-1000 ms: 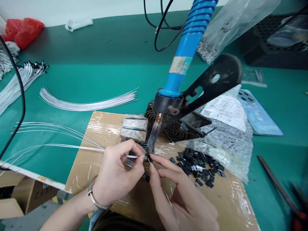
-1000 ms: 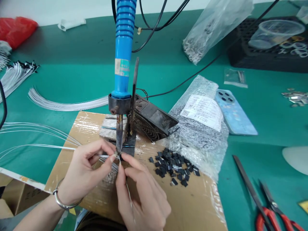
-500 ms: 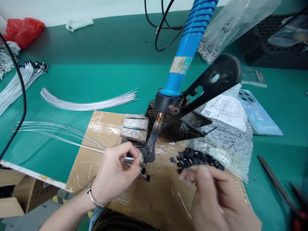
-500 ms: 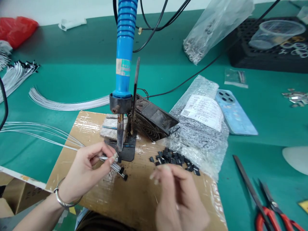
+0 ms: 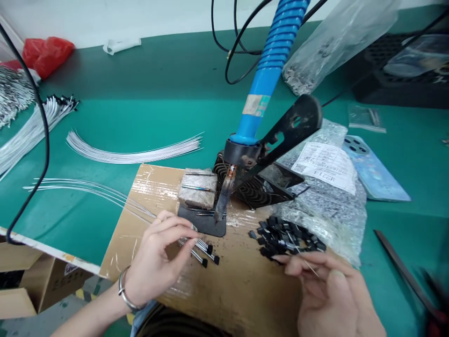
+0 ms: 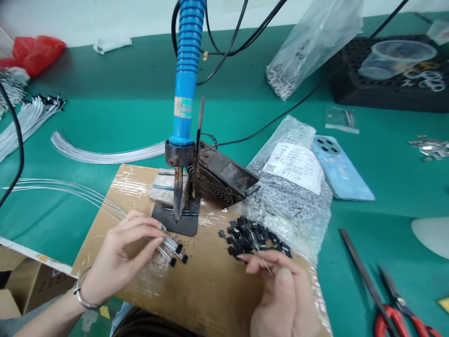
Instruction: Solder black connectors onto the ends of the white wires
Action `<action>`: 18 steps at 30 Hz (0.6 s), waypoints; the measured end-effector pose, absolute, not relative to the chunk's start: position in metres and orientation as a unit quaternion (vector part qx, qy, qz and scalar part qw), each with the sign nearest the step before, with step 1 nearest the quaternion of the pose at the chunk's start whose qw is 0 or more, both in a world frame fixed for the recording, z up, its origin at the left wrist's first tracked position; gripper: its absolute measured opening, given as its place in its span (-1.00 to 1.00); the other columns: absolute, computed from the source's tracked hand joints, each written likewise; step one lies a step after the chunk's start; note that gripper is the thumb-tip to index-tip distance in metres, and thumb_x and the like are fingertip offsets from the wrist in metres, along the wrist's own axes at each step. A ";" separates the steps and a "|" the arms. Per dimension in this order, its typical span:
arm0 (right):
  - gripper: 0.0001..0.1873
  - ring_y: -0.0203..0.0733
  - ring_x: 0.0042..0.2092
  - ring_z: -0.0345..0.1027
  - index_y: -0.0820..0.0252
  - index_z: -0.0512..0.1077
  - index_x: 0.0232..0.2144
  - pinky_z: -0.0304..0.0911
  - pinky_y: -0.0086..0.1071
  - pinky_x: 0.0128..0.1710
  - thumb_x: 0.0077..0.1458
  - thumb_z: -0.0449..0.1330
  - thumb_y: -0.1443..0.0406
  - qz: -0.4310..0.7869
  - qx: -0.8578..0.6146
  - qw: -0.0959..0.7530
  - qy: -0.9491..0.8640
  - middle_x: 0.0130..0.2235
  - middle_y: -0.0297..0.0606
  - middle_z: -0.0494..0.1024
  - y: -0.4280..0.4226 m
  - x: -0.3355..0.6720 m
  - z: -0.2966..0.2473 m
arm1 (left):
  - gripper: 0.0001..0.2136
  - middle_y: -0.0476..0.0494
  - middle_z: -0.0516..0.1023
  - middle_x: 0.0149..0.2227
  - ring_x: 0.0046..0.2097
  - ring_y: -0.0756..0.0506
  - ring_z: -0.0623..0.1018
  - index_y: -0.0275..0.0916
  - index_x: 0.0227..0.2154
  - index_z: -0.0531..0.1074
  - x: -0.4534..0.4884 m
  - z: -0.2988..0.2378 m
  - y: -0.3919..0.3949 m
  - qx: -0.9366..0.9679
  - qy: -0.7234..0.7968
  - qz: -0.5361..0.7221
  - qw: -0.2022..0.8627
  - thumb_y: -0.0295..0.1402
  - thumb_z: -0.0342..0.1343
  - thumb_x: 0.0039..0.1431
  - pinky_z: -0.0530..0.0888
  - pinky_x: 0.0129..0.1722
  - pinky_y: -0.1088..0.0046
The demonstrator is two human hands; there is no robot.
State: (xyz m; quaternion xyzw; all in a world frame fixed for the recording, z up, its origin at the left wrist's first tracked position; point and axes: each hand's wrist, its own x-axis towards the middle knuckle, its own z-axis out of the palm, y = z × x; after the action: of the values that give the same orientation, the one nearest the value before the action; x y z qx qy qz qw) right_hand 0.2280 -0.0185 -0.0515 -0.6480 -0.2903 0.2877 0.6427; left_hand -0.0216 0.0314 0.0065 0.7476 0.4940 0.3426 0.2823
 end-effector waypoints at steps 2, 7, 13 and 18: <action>-0.66 -0.19 -0.41 0.45 0.10 0.51 -0.44 0.33 -0.30 -0.31 0.24 0.27 0.02 0.265 -0.640 0.659 -0.294 -0.52 -0.43 0.42 -0.016 0.228 -0.049 | -0.88 -0.11 0.74 -0.25 -0.20 -0.14 0.61 -0.21 -0.24 0.63 -0.034 0.009 0.042 0.769 0.499 0.340 0.210 -0.54 0.23 0.34 0.52 -0.12 0.30; -0.66 -0.21 -0.41 0.39 0.12 0.48 -0.55 0.28 -0.34 -0.37 0.22 0.26 0.11 0.282 -0.644 0.648 -0.292 -0.49 -0.36 0.48 -0.017 0.235 -0.056 | -0.82 -0.36 0.74 -0.14 -0.12 -0.32 0.60 -0.31 -0.11 0.60 -0.073 0.003 0.113 0.830 0.520 0.181 -0.085 -0.47 0.08 0.44 0.53 -0.11 0.09; -0.61 -0.20 -0.39 0.37 0.13 0.51 -0.52 0.25 -0.35 -0.34 0.22 0.29 0.02 0.283 -0.682 0.608 -0.292 -0.49 -0.32 0.54 -0.021 0.238 -0.059 | -0.79 -0.42 0.68 -0.24 -0.14 -0.33 0.64 -0.34 -0.28 0.60 -0.091 -0.023 0.198 0.848 0.513 0.098 -0.087 -0.62 0.08 0.36 0.57 -0.09 0.05; -0.52 -0.12 -0.31 0.38 0.12 0.50 -0.48 0.24 -0.30 -0.22 0.28 0.22 -0.09 0.293 -0.711 0.557 -0.314 -0.44 -0.29 0.54 -0.025 0.240 -0.059 | -0.87 -0.27 0.68 -0.13 -0.12 -0.22 0.67 -0.32 -0.14 0.58 -0.100 -0.028 0.208 0.840 0.524 0.131 -0.057 -0.38 0.17 0.44 0.60 -0.02 0.10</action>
State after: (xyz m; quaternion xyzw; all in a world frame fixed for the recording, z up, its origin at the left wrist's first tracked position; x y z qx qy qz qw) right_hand 0.2397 -0.0254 -0.0587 -0.7107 -0.3137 0.2934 0.5571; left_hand -0.1004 0.2078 -0.0285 0.8395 0.5243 0.1309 -0.0565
